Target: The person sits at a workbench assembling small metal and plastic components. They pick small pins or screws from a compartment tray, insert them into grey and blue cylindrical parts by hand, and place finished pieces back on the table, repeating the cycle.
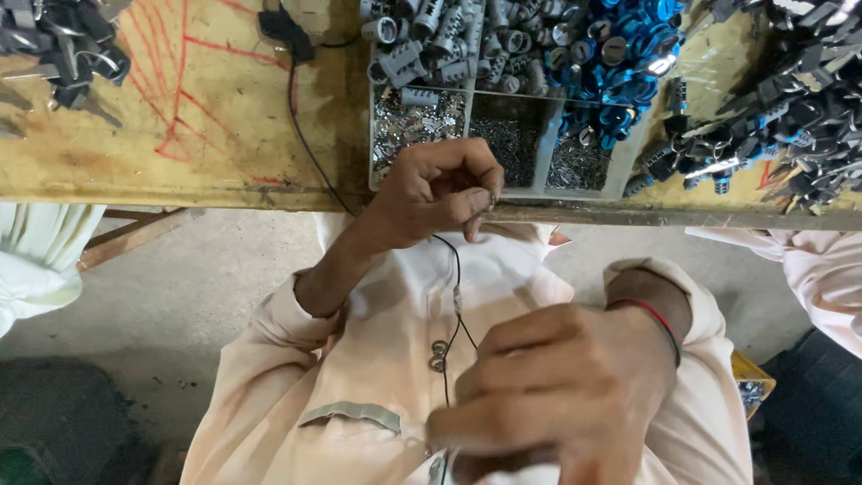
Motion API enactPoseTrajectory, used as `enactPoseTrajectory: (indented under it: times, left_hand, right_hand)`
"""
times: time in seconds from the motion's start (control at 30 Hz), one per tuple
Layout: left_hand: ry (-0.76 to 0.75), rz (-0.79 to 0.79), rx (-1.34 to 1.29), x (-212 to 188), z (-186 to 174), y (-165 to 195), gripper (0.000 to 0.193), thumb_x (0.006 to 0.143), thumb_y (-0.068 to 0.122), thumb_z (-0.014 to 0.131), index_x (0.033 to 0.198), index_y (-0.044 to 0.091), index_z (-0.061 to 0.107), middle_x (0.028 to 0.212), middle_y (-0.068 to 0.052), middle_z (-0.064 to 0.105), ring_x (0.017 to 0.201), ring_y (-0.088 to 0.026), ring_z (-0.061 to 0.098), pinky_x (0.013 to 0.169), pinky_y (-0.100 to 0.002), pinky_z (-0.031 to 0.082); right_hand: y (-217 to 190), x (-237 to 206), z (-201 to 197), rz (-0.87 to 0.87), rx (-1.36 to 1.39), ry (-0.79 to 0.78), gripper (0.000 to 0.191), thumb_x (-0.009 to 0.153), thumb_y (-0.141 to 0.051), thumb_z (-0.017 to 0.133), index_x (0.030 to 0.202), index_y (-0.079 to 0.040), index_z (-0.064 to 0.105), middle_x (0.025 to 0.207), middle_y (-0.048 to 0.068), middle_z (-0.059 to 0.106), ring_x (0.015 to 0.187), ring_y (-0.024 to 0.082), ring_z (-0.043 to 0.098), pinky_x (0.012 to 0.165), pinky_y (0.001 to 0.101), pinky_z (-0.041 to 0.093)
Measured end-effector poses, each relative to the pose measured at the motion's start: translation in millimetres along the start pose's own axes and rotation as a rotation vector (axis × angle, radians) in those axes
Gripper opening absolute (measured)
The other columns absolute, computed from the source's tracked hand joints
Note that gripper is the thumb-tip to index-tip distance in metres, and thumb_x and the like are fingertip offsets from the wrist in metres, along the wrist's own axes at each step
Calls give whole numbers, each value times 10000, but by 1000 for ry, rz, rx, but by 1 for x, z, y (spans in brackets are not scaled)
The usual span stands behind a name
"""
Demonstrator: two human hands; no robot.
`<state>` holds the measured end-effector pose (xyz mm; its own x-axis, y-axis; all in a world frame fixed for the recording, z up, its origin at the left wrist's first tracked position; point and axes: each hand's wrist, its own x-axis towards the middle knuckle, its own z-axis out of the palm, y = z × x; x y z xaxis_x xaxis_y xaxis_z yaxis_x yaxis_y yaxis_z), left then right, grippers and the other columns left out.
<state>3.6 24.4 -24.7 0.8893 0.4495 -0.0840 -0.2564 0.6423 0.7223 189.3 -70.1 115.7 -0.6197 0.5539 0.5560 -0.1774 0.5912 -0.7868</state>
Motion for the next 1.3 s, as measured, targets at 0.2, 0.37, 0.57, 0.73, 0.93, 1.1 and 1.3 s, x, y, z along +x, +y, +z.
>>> enactPoseTrajectory:
  times: [0.2, 0.37, 0.57, 0.73, 0.93, 1.1, 1.3]
  left_hand:
    - [-5, 10, 5, -1, 0, 2, 39, 1006, 22, 624, 1026, -11, 619, 902, -24, 623, 736, -80, 655, 686, -247, 576]
    - [-43, 32, -6, -1, -1, -2, 46, 1012, 27, 633, 1039, -9, 622, 928, -24, 625, 762, -83, 662, 691, -256, 579]
    - [-66, 22, 8, 5, 0, -5, 67, 1007, 39, 637, 1051, -10, 623, 923, -27, 631, 742, -76, 649, 652, -257, 564]
    - [-58, -70, -175, 6, 3, -4, 46, 992, 22, 636, 1021, -9, 620, 760, -42, 618, 585, -17, 508, 528, -212, 439]
    - [-105, 81, -19, 11, 3, -8, 35, 1016, 8, 623, 1048, -9, 624, 924, -27, 629, 751, -81, 670, 681, -255, 578]
    - [-101, 51, -38, 9, 2, -8, 45, 1012, 5, 631, 1053, -7, 617, 909, -25, 626, 748, -75, 662, 658, -247, 552]
    - [-90, -3, -48, 7, 1, -10, 50, 1022, 24, 636, 1057, -3, 614, 872, -27, 628, 737, -75, 648, 658, -254, 543]
  right_hand:
    - [3, 19, -16, -41, 313, -176, 409, 1150, -191, 307, 1204, 68, 619, 1211, 255, 662, 878, 369, 696, 750, 435, 598]
    - [-15, 62, -58, 372, -284, 77, 155, 901, -268, 725, 991, -146, 761, 922, 45, 716, 739, 206, 718, 640, 398, 568]
    - [40, -4, -93, 602, -1448, -144, 127, 980, -125, 743, 1103, -125, 716, 1108, 15, 670, 1047, 238, 584, 953, 370, 398]
    - [104, -44, -107, 623, -1422, -209, 116, 903, -85, 681, 1017, -101, 676, 1036, 40, 606, 995, 243, 572, 862, 375, 401]
    - [97, -29, -107, 593, -1357, -176, 102, 952, -100, 722, 1052, -99, 701, 1039, 58, 589, 1035, 251, 577, 909, 402, 407]
    - [95, -23, -101, 592, -1269, -118, 146, 952, -113, 737, 1078, -87, 667, 1059, 67, 568, 1061, 260, 555, 962, 403, 404]
    - [99, -13, -88, 572, -1356, -74, 277, 908, -102, 784, 1167, -64, 694, 1102, 88, 609, 1092, 278, 578, 962, 426, 407]
